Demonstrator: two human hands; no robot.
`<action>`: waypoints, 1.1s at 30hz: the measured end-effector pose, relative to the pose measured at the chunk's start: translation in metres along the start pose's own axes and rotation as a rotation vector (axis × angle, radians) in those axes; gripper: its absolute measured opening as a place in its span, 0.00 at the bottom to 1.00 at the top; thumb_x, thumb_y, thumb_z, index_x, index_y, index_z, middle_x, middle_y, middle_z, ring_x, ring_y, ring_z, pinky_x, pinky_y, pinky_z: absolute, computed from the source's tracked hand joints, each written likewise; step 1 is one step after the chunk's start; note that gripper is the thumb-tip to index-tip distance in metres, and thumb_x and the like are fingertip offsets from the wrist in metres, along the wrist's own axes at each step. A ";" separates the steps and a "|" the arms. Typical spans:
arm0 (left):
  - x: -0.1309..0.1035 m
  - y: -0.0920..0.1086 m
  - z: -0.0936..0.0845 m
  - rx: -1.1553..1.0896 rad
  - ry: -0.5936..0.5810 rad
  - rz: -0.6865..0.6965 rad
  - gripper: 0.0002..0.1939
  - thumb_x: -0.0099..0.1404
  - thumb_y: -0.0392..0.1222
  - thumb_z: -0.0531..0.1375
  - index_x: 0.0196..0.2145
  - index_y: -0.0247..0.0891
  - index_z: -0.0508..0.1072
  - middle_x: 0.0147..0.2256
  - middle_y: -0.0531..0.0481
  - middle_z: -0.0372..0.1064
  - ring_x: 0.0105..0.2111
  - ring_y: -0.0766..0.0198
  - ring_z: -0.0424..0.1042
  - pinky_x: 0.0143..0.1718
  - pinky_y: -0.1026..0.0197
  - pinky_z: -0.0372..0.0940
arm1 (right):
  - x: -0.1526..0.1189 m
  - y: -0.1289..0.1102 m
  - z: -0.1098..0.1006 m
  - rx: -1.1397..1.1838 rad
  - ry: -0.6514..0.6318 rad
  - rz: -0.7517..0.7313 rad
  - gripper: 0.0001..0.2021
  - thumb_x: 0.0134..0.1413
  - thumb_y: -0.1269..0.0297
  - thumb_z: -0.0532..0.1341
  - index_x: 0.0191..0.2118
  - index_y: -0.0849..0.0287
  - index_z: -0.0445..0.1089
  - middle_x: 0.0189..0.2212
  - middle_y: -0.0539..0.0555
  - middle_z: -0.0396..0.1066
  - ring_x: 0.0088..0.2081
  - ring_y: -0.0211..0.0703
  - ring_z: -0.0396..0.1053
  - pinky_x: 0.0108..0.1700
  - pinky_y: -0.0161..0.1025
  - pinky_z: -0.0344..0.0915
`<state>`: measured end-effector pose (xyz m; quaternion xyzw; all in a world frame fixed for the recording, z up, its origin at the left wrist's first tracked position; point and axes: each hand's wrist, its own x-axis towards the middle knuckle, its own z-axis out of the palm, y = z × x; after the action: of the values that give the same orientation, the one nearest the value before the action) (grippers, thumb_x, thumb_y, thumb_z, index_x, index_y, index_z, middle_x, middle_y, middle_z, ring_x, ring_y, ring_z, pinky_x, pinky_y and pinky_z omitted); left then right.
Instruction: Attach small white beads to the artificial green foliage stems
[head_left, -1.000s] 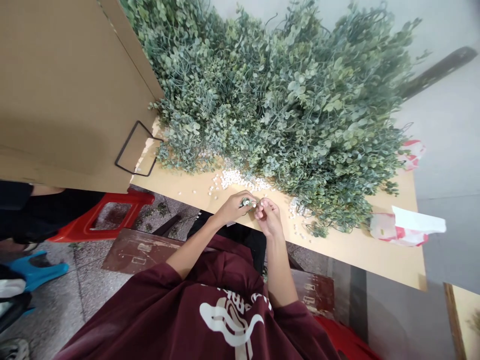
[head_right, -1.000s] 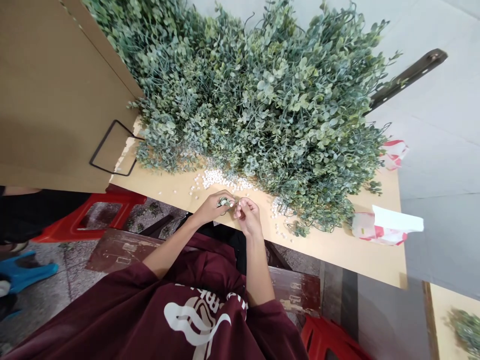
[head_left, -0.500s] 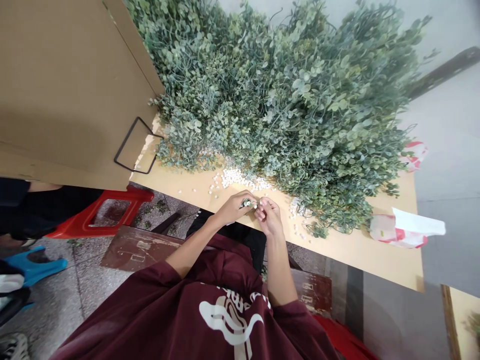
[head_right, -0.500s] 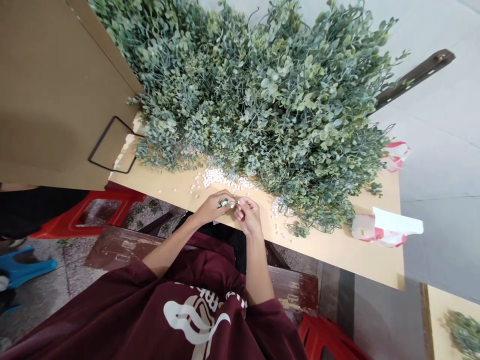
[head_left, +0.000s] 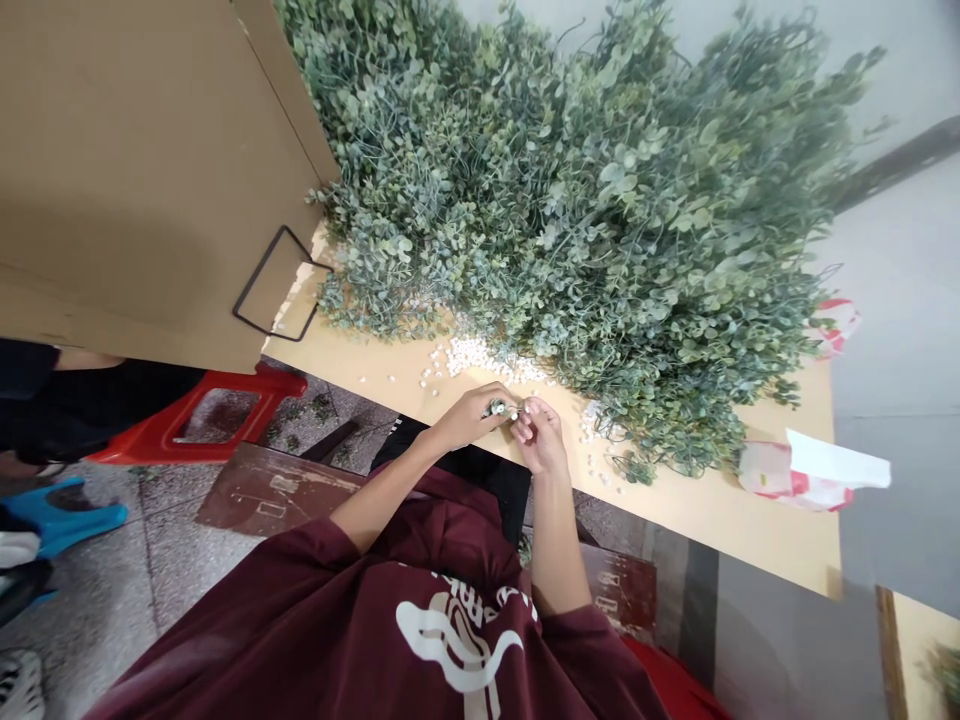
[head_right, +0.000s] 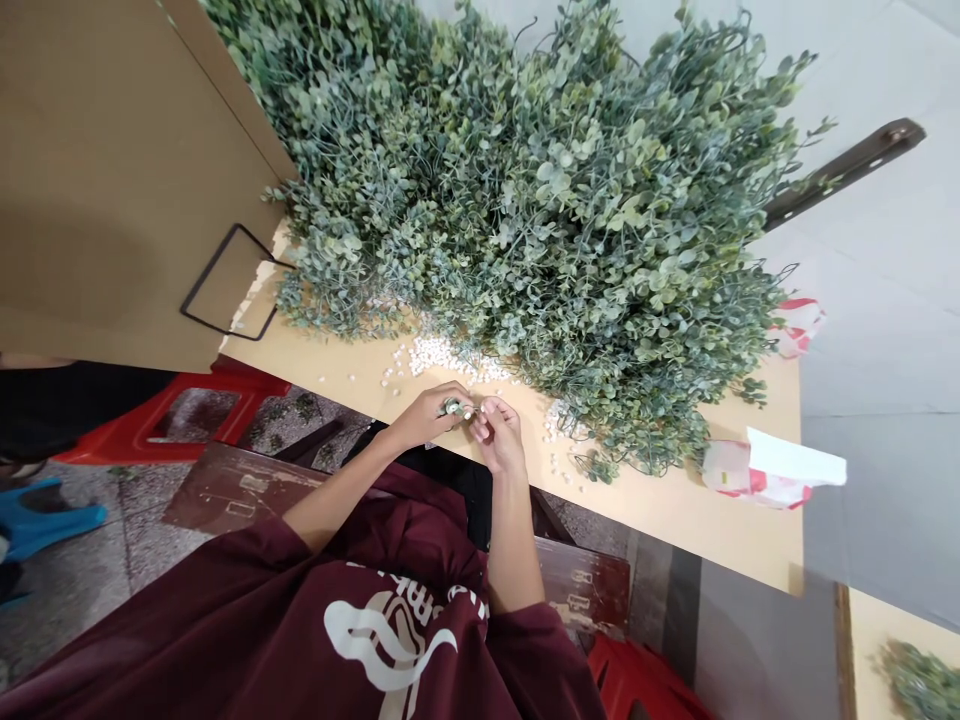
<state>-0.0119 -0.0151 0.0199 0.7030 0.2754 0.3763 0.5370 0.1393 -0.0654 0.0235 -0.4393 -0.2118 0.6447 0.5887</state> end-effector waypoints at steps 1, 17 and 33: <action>0.000 0.000 0.000 0.002 0.000 0.001 0.07 0.66 0.41 0.58 0.35 0.35 0.72 0.36 0.46 0.69 0.38 0.63 0.70 0.42 0.62 0.63 | 0.000 0.000 0.000 -0.011 0.002 -0.001 0.14 0.47 0.59 0.69 0.24 0.59 0.64 0.18 0.42 0.55 0.16 0.25 0.49 0.18 0.27 0.51; 0.000 -0.002 0.000 0.050 -0.005 0.008 0.05 0.65 0.40 0.58 0.35 0.36 0.71 0.36 0.47 0.69 0.38 0.63 0.69 0.42 0.62 0.63 | 0.000 0.003 0.000 -0.062 0.031 -0.011 0.13 0.47 0.58 0.69 0.26 0.59 0.65 0.17 0.42 0.54 0.16 0.27 0.49 0.18 0.27 0.52; -0.001 0.004 -0.002 0.110 0.007 0.011 0.03 0.64 0.35 0.57 0.34 0.36 0.71 0.37 0.47 0.70 0.40 0.62 0.70 0.44 0.61 0.64 | -0.004 0.011 0.011 -0.217 0.119 -0.137 0.13 0.51 0.54 0.66 0.28 0.57 0.66 0.17 0.43 0.57 0.17 0.30 0.54 0.20 0.30 0.60</action>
<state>-0.0143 -0.0161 0.0243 0.7314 0.2939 0.3661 0.4946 0.1235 -0.0689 0.0214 -0.5223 -0.2743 0.5490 0.5921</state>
